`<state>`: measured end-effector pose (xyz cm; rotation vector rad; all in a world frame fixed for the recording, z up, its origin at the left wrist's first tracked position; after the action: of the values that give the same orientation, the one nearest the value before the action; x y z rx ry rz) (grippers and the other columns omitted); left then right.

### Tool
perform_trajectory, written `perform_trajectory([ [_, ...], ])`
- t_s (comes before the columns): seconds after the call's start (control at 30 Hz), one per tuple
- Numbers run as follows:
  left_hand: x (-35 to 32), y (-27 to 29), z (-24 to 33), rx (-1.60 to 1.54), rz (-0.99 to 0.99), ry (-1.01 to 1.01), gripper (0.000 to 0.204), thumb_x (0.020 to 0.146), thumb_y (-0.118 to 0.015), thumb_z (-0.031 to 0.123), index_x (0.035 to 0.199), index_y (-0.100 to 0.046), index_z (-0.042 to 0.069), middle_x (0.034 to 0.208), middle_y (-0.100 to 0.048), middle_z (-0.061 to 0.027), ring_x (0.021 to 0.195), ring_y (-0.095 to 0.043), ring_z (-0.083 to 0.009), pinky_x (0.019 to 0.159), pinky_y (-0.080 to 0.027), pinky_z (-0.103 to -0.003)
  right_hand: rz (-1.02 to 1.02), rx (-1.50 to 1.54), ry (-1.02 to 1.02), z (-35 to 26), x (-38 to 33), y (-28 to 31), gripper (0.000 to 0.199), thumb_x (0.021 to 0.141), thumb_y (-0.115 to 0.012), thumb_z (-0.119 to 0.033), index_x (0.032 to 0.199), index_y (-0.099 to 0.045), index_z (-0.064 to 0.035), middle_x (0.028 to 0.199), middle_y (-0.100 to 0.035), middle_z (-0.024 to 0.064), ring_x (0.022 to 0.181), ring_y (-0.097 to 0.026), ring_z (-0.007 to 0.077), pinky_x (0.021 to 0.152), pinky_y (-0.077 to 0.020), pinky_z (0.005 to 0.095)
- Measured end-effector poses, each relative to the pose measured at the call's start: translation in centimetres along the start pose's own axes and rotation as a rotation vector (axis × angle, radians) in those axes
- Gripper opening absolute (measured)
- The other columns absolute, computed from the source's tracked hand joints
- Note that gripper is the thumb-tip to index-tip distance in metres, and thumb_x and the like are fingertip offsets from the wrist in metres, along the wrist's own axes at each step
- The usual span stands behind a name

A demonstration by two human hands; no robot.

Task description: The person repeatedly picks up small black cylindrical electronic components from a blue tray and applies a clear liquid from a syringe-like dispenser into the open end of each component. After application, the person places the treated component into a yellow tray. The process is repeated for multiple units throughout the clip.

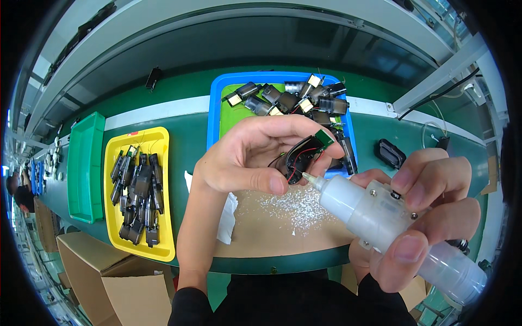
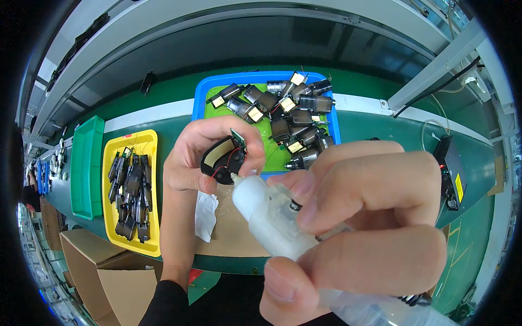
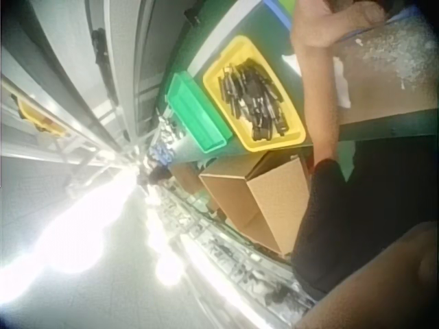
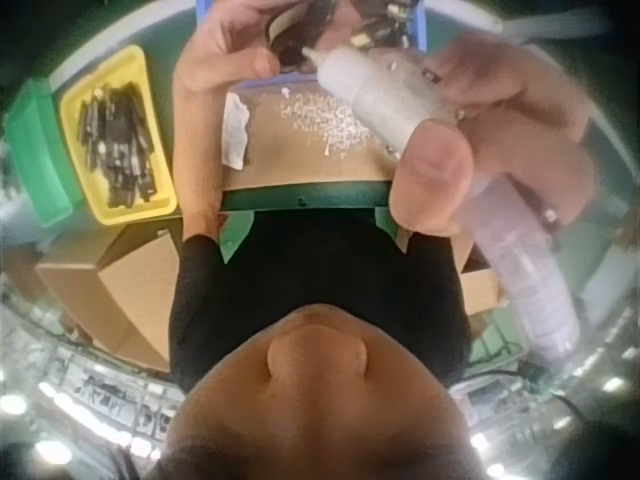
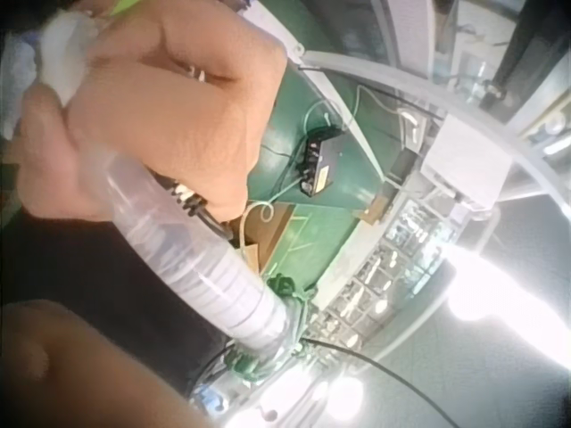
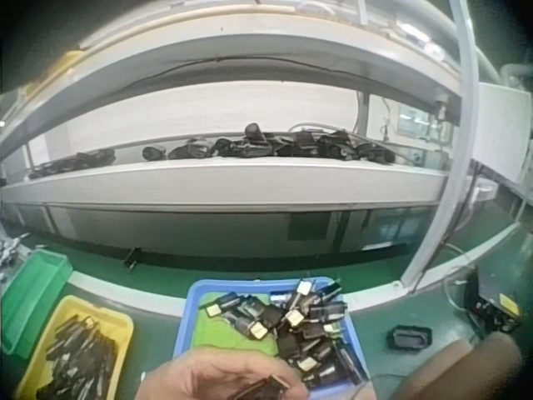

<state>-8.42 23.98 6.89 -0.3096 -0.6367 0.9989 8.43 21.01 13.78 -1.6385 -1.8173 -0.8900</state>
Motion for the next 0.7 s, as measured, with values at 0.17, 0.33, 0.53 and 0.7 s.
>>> perform_trajectory([
  [0.17, -0.1, 0.0, -0.2, -0.002, 0.015, -0.018, 0.059, 0.062, -0.074, 0.025, 0.1, -0.049, -0.011, 0.074, -0.054, -0.0126, 0.068, -0.053, -0.0186, 0.062, -0.043, -0.03, -0.143, -0.06, 0.005, -0.4, 0.5, 0.9, 0.027, 0.081, -0.058, -0.03, 0.078, -0.037, -0.013, 0.087, -0.036, 0.0072, 0.08, -0.041, 0.0171, 0.057, -0.0577, 0.0318],
  [0.33, -0.2, 0.2, -0.4, -0.007, 0.004, -0.05, 0.057, 0.062, -0.075, 0.025, 0.1, -0.05, -0.011, 0.074, -0.054, -0.0124, 0.067, -0.053, -0.0181, 0.062, -0.043, -0.03, -0.086, -0.002, 0.062, 0.1, 0.2, 0.5, 0.026, 0.081, -0.057, -0.029, 0.079, -0.037, -0.0131, 0.088, -0.036, 0.0074, 0.08, -0.041, 0.0176, 0.057, -0.0578, 0.0323],
  [0.53, -0.2, 1.4, -0.3, -0.132, -0.231, -0.032, 0.059, 0.07, -0.071, 0.005, 0.119, -0.042, -0.009, 0.112, -0.05, -0.0231, 0.095, -0.056, -0.0219, 0.08, -0.046, -0.03, 0.001, 0.033, 0.03, 0.0, -0.1, -0.2, 0.026, 0.082, -0.057, -0.028, 0.079, -0.037, -0.0127, 0.088, -0.035, 0.0076, 0.08, -0.04, 0.0176, 0.059, -0.0577, 0.033],
  [0.7, 0.0, 1.5, -0.1, -0.143, -0.307, -0.043, 0.061, 0.07, -0.071, 0.003, 0.121, -0.041, -0.011, 0.118, -0.051, -0.0245, 0.099, -0.057, -0.0219, 0.083, -0.046, -0.029, -0.012, 0.083, 0.019, 0.0, -0.1, 0.0, 0.025, 0.082, -0.058, -0.028, 0.079, -0.038, -0.0128, 0.088, -0.035, 0.0075, 0.081, -0.04, 0.0174, 0.061, -0.0576, 0.0339],
])
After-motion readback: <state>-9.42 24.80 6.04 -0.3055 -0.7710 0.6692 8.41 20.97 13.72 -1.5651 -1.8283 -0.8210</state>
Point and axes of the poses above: each hand's wrist, its own x-axis towards the middle knuckle, its own y-axis out of the back of the hand, z = x × y, the point moved 1 cm from there along x, towards the middle knuckle
